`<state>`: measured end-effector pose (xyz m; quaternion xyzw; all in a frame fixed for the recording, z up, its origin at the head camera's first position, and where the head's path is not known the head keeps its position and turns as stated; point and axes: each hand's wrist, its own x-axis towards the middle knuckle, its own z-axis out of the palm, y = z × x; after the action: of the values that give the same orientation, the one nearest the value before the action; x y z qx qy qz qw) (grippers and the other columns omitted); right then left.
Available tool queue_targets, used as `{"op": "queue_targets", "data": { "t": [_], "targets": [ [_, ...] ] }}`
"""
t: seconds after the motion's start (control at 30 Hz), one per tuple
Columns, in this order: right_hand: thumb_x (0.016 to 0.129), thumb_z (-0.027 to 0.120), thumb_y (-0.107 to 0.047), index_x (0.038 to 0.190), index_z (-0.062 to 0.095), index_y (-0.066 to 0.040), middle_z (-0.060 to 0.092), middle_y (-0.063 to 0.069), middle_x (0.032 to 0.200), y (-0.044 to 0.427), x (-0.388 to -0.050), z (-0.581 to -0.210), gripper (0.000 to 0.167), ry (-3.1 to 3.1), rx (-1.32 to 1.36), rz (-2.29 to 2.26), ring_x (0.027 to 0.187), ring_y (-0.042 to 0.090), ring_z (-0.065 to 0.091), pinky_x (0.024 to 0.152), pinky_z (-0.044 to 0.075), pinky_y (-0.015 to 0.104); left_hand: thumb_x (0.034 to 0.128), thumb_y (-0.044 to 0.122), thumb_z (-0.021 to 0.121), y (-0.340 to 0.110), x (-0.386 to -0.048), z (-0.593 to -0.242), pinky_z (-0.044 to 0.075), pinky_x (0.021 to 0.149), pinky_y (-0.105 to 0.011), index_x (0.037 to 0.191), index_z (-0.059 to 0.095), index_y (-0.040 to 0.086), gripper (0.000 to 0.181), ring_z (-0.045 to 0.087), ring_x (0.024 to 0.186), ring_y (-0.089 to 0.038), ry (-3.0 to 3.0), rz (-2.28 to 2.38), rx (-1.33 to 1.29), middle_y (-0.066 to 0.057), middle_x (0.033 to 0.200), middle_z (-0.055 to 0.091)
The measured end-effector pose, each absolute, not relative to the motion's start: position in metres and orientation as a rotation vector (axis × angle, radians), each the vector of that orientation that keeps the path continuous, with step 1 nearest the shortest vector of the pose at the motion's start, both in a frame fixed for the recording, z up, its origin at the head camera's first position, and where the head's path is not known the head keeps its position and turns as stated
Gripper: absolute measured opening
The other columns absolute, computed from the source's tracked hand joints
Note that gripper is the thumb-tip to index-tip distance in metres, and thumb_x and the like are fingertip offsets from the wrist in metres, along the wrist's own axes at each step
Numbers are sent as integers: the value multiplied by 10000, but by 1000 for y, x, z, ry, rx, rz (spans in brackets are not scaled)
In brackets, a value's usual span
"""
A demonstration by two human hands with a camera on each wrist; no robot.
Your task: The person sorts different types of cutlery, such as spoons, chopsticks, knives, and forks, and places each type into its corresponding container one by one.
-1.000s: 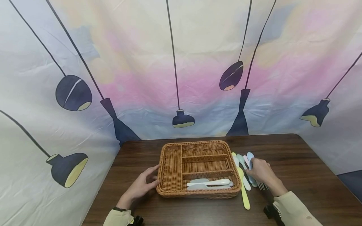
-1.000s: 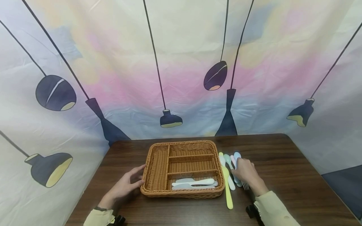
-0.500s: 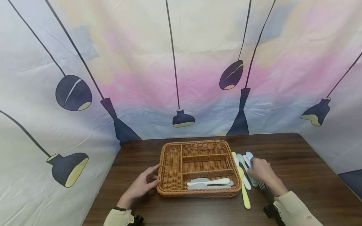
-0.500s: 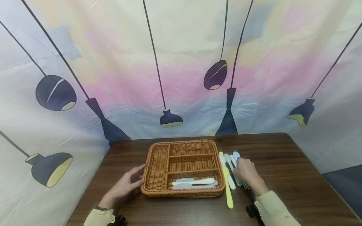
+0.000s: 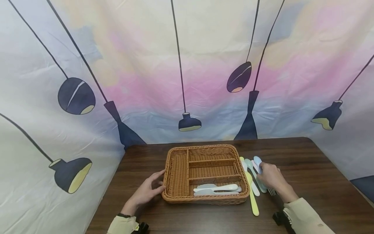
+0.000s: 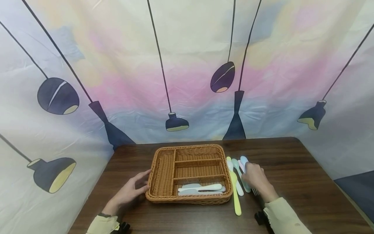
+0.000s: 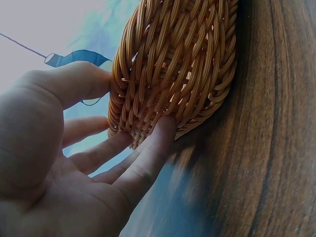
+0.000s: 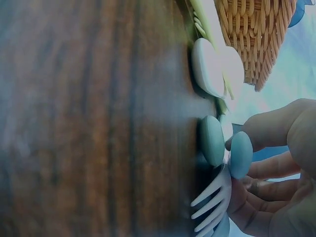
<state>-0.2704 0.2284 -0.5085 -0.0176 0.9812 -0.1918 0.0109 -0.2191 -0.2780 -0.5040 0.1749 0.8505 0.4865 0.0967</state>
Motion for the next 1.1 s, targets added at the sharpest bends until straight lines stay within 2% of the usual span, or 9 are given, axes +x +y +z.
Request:
{"op": "queue_targets", "data": {
  "t": [0.27, 0.4, 0.47, 0.67, 0.8, 0.97, 1.1],
  "targets": [
    [758, 673, -89, 1207, 551, 178, 621, 355, 1077, 230, -267, -504, 537, 3083, -79, -622, 751, 280, 590, 652, 497, 463, 950, 183, 649, -278, -219, -505, 505, 848, -282, 1522, 330, 87, 661, 593, 1133, -313, 2520, 1443, 513, -225, 1488, 368],
    [763, 695, -94, 1189, 568, 167, 625, 353, 1069, 231, -266, -501, 515, 3111, -100, -623, 838, 348, 631, 721, 488, 528, 949, 189, 651, -278, -219, -505, 506, 842, -270, 1522, 329, 84, 665, 592, 1130, -318, 2510, 1449, 516, -224, 1486, 368],
    [767, 708, -95, 1177, 575, 162, 634, 337, 1039, 231, -265, -499, 501, 3116, -111, -628, 839, 352, 637, 711, 486, 525, 948, 189, 652, -278, -219, -505, 506, 835, -263, 1520, 332, 83, 664, 592, 1126, -319, 2512, 1448, 518, -224, 1486, 368],
    [777, 713, -99, 1148, 591, 160, 658, 272, 934, 228, -264, -492, 468, 3165, -169, -644, 757, 293, 631, 645, 486, 484, 946, 201, 656, -278, -219, -505, 508, 827, -265, 1518, 338, 83, 666, 598, 1115, -307, 2527, 1437, 512, -222, 1487, 369],
    [788, 707, -110, 1158, 592, 154, 656, 246, 914, 225, -263, -487, 469, 3188, -198, -659, 721, 258, 610, 610, 478, 452, 947, 202, 655, -278, -219, -505, 508, 824, -257, 1519, 335, 84, 666, 598, 1119, -310, 2526, 1440, 519, -222, 1492, 363],
    [799, 702, -106, 1178, 589, 144, 643, 207, 882, 220, -261, -481, 469, 3201, -224, -701, 650, 194, 547, 528, 440, 350, 948, 198, 653, -278, -220, -506, 509, 819, -251, 1520, 335, 86, 664, 599, 1119, -311, 2528, 1437, 525, -222, 1489, 367],
    [809, 697, -99, 1191, 587, 142, 646, 216, 905, 217, -259, -477, 465, 3203, -242, -730, 637, 176, 542, 510, 423, 315, 947, 206, 656, -278, -221, -506, 510, 819, -251, 1520, 335, 92, 667, 598, 1121, -311, 2525, 1437, 520, -220, 1488, 369]
  ]
}}
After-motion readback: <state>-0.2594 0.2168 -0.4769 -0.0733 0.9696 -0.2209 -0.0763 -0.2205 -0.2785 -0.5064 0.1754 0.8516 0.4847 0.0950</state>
